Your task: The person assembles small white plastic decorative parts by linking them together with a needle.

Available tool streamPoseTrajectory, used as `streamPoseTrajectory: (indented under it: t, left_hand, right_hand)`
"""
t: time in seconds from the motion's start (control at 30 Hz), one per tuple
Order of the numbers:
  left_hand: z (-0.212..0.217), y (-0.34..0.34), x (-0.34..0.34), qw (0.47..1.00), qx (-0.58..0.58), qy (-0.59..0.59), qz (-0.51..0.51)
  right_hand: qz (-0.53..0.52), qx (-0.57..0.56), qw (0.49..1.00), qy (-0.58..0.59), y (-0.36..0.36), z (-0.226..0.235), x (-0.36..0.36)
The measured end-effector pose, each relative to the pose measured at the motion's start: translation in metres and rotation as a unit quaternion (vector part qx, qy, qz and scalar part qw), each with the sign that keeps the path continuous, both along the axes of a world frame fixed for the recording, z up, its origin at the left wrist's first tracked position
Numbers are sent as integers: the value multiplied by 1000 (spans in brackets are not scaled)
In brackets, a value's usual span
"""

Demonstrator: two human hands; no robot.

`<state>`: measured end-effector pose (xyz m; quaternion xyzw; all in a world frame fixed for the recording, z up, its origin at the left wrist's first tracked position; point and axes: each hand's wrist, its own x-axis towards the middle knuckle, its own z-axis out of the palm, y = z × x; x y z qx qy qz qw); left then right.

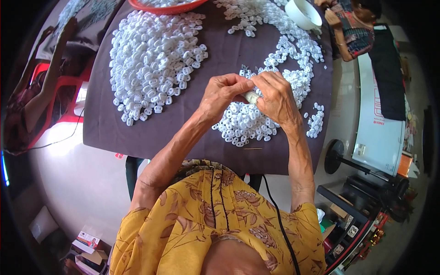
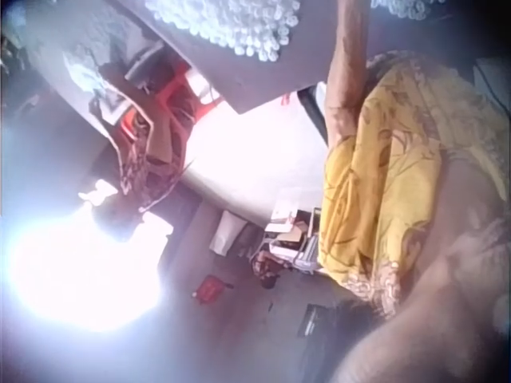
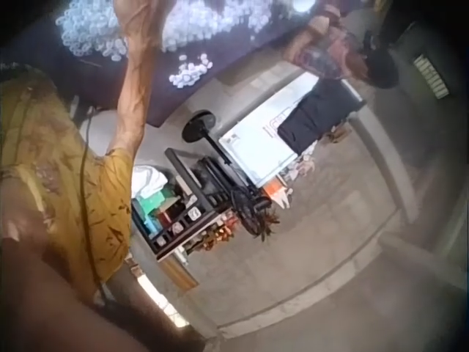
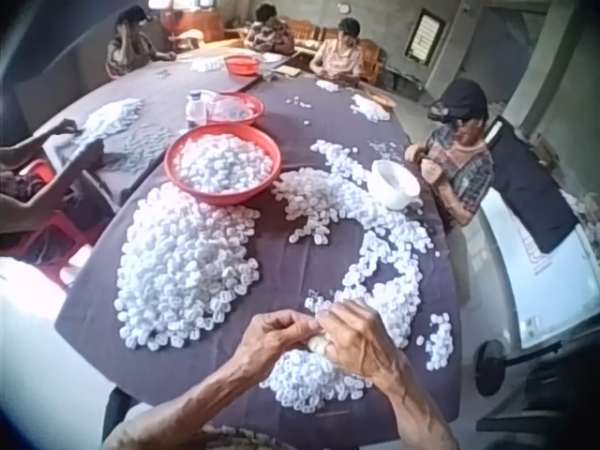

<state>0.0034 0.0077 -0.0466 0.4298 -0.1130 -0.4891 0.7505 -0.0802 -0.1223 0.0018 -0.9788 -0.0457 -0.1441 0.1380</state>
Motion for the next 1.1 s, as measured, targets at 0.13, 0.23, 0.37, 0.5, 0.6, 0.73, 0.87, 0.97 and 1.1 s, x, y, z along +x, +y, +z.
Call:
streamPoseTrajectory:
  t: [0.13,0.23,0.37,0.5,0.6,0.73,0.87,0.97,1.1]
  left_hand:
    - [-5,10,-6,1000,6,-1,3]
    - [-9,19,-10,1000,25,-8,-15]
    - [-16,29,-16,999,39,-5,-31]
    - [-21,36,-20,998,40,-2,-44]
    - [-22,42,-22,998,50,5,-49]
    - [-24,47,-23,997,57,8,-53]
    - [-24,51,-23,997,55,12,-46]
    - [-22,52,-22,997,58,9,-44]
    - [-14,52,-16,998,59,0,-18]
  right_hand:
    - [33,13,999,0,4,-8,-3]
    - [59,23,998,-13,8,-17,-6]
    - [86,28,996,-8,12,-26,-12]
    - [102,34,994,1,16,-30,-14]
    - [119,43,992,10,18,-32,-16]
    - [137,30,990,24,21,-35,-17]
    - [148,21,989,17,23,-36,-15]
    - [164,20,986,21,22,-37,-13]
    - [149,22,988,22,23,-25,-3]
